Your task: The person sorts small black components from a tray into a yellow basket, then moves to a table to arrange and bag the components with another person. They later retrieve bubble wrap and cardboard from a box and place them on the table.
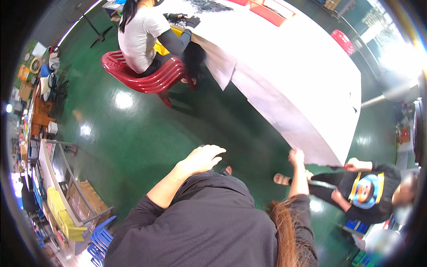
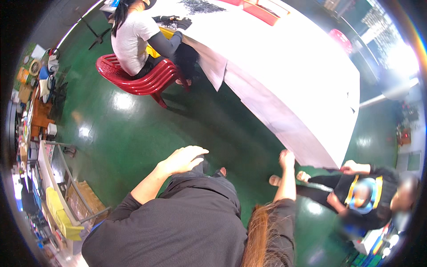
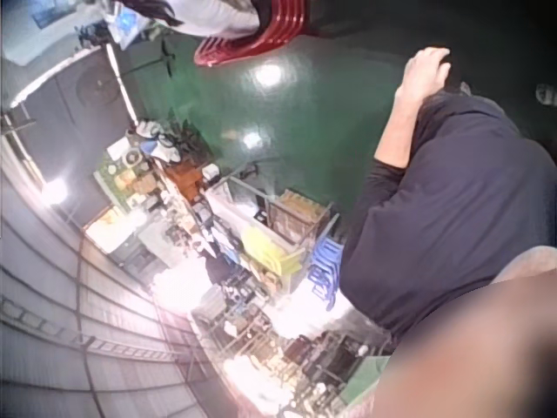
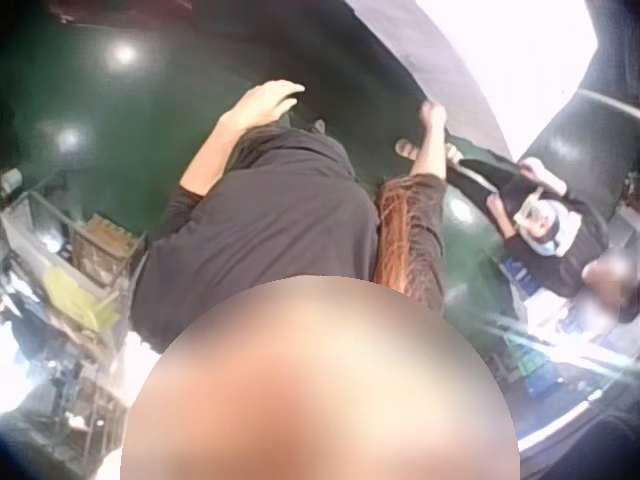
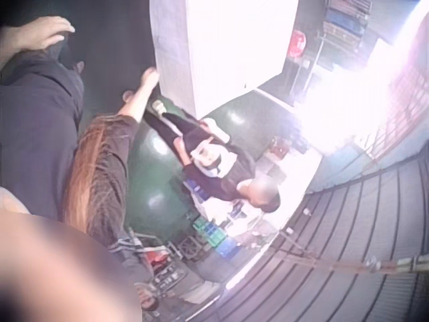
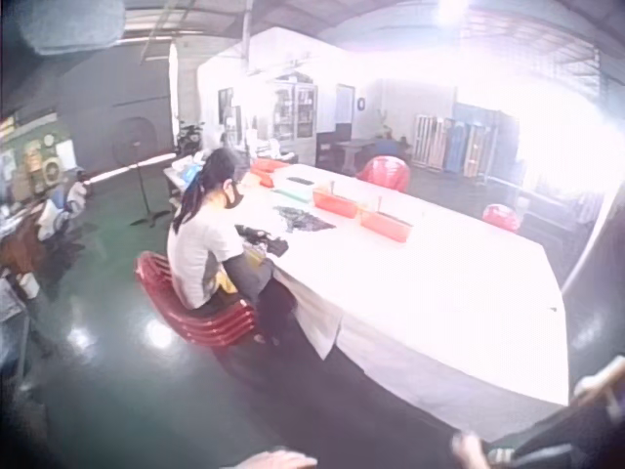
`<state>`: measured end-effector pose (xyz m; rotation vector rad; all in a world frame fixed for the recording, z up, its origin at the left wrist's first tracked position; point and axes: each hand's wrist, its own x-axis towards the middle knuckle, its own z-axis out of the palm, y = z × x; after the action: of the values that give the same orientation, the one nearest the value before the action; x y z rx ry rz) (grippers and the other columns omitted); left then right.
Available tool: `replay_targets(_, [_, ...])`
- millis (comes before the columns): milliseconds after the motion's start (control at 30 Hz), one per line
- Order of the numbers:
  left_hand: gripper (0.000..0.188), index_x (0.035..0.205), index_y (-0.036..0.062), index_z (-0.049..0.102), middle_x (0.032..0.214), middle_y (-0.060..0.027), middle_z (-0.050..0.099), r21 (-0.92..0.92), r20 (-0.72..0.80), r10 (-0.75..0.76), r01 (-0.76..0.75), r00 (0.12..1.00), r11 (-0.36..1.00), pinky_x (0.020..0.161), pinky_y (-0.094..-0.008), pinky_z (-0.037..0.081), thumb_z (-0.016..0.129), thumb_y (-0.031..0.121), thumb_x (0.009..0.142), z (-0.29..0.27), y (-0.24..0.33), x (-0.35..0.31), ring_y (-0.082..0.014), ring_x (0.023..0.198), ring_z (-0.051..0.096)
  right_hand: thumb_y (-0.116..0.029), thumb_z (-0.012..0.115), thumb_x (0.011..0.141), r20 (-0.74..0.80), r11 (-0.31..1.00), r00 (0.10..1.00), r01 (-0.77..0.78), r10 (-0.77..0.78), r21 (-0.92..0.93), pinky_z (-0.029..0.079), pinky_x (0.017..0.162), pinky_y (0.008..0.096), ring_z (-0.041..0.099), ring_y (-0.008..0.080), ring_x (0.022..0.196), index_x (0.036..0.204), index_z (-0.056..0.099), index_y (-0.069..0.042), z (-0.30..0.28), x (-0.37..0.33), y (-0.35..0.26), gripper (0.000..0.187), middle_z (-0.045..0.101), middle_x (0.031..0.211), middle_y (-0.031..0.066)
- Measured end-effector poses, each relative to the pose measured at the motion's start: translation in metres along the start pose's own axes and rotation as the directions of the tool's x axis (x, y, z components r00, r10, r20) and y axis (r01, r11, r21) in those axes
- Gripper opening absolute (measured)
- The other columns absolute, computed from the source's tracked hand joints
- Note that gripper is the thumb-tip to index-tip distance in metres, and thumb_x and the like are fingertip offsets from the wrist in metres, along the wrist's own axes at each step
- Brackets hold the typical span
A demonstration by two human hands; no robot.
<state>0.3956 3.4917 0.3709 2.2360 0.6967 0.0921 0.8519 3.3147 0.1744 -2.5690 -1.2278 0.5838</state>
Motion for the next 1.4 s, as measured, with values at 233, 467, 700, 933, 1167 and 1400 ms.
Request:
replay_targets(233, [0.025,0.106,0.0061,0.057,0.107,-0.0114,0.058,-0.039,-0.139,-0.117,0.112,0.983,0.993,0.089,-0.0372,0.043,0.051,0.015,0.084,-0.062,-0.076,0.133,-0.0281,0.102,0.054,-0.027,0.049,0.087,-0.175,0.698,0.971,0.237,-0.160,0.676,0.038,0.058,0.0264,0.054,0.0103,0.073,0.105,0.056,-0.011,-0.093,0.285,-0.168,0.025,0.058,0.083,0.0010])
replay_targets(467, [0.022,0.101,0.0053,0.059,0.098,-0.0082,0.060,0.215,-0.106,0.056,-0.032,0.993,0.976,0.078,-0.0372,0.046,0.055,0.014,0.081,-0.175,-0.146,0.311,-0.0256,0.091,0.056,-0.010,0.054,0.080,0.198,0.852,0.949,0.112,-0.244,0.511,0.049,0.067,0.0303,0.063,0.0203,0.071,0.091,0.063,-0.003,-0.004,0.284,-0.278,0.015,0.064,0.075,0.0112])
replay_targets(700, [0.025,0.106,0.0078,0.057,0.102,-0.0052,0.058,0.336,-0.007,0.046,-0.041,0.999,0.941,0.080,-0.0356,0.043,0.054,0.016,0.084,-0.241,-0.164,0.435,-0.0226,0.094,0.055,-0.007,0.049,0.087,0.192,0.736,0.979,-0.083,-0.065,0.671,0.047,0.060,0.0233,0.058,0.0113,0.065,0.096,0.061,-0.001,-0.013,0.348,-0.307,0.016,0.061,0.072,0.0060])
replay_targets(933, [0.025,0.107,0.0080,0.057,0.101,-0.0069,0.059,0.286,0.170,-0.134,0.081,0.976,0.955,0.079,-0.0368,0.044,0.052,0.018,0.085,-0.244,-0.206,0.501,-0.0239,0.095,0.055,-0.009,0.049,0.087,0.044,0.730,0.990,0.066,-0.131,0.680,0.045,0.056,0.0225,0.056,0.0097,0.059,0.095,0.061,0.000,-0.056,0.484,-0.359,0.017,0.060,0.068,0.0051])
replay_targets(1167, [0.032,0.115,0.0090,0.052,0.116,-0.0098,0.051,0.038,-0.045,-0.263,0.264,0.964,0.964,0.093,-0.0403,0.038,0.051,0.014,0.084,-0.254,-0.263,0.520,-0.0269,0.112,0.046,-0.011,0.050,0.086,0.089,0.830,0.977,0.117,-0.195,0.545,0.044,0.053,0.0265,0.055,0.0107,0.054,0.095,0.062,-0.004,-0.061,0.604,-0.405,0.016,0.060,0.064,0.0055])
replay_targets(1400, [0.060,0.137,0.0117,0.026,0.145,-0.0094,0.016,0.222,-0.005,-0.249,0.244,0.969,0.944,0.105,-0.0552,0.015,0.053,0.015,0.083,-0.251,-0.287,0.537,-0.0309,0.135,0.007,-0.012,0.050,0.088,0.217,0.576,0.975,-0.155,-0.040,0.802,0.039,0.040,0.0220,0.052,0.0100,0.043,0.095,0.061,-0.003,-0.049,0.631,-0.399,0.016,0.056,0.060,0.0049])
